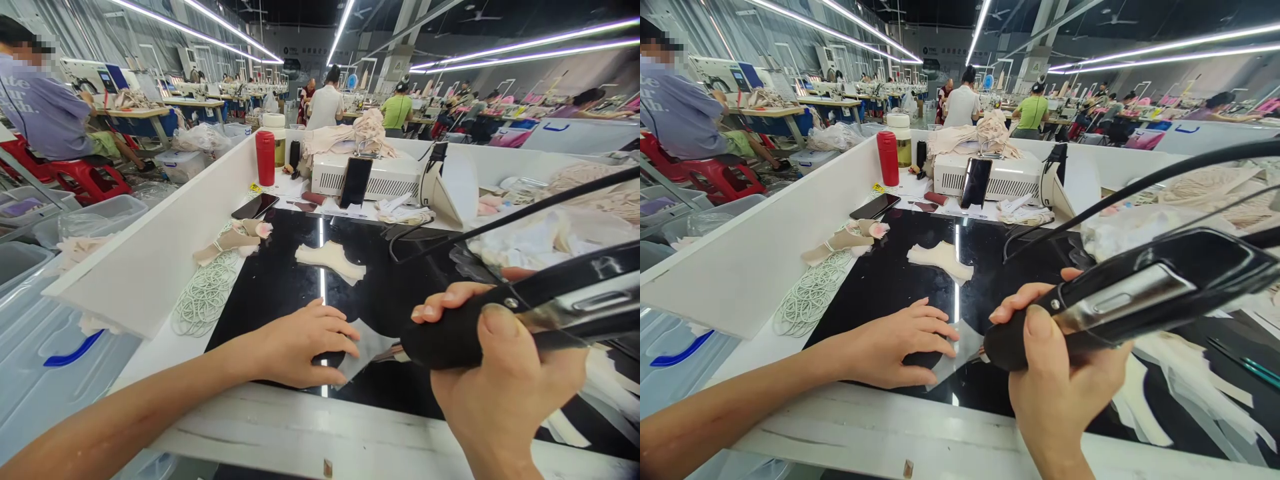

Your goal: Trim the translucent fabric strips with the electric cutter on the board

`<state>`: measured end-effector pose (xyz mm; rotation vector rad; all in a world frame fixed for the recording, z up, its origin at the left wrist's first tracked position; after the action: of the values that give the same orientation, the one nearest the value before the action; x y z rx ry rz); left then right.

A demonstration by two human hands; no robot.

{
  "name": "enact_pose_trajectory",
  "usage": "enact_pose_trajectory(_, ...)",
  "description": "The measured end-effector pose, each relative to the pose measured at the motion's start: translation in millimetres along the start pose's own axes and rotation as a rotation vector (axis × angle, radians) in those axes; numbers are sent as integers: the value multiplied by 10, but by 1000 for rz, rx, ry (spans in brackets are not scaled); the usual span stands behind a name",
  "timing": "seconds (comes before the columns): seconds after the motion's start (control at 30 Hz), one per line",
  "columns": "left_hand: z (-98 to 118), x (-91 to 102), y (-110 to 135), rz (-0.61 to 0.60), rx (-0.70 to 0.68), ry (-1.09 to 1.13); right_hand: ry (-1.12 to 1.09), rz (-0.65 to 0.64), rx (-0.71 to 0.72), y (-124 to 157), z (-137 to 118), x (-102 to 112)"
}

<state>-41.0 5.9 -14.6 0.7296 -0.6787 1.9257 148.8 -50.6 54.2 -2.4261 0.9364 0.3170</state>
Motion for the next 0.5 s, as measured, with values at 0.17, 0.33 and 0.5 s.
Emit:
enact_pose_trajectory(0.17,9,26,-18,-16,-10,-34,-26,-71,-7,102,-45,-54)
enact_pose_trajectory(0.33,12,26,-33,-16,-8,-31,-28,-88,9,114,-32,-47)
enact_pose_trajectory(0.5,7,18,-34,0,-14,-34,3,-90,7,108,-30,-38)
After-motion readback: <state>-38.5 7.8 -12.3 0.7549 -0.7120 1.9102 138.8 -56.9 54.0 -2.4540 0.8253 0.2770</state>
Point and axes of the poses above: each hand's wrist, its own y-axis away from the middle knuckle, its own x-axis out of the back of the hand, z = x × y, the point moved 2 cm from there along -y, towards the middle knuckle, and after that the axes turned 1 degree about z, right-handed, at the moved point
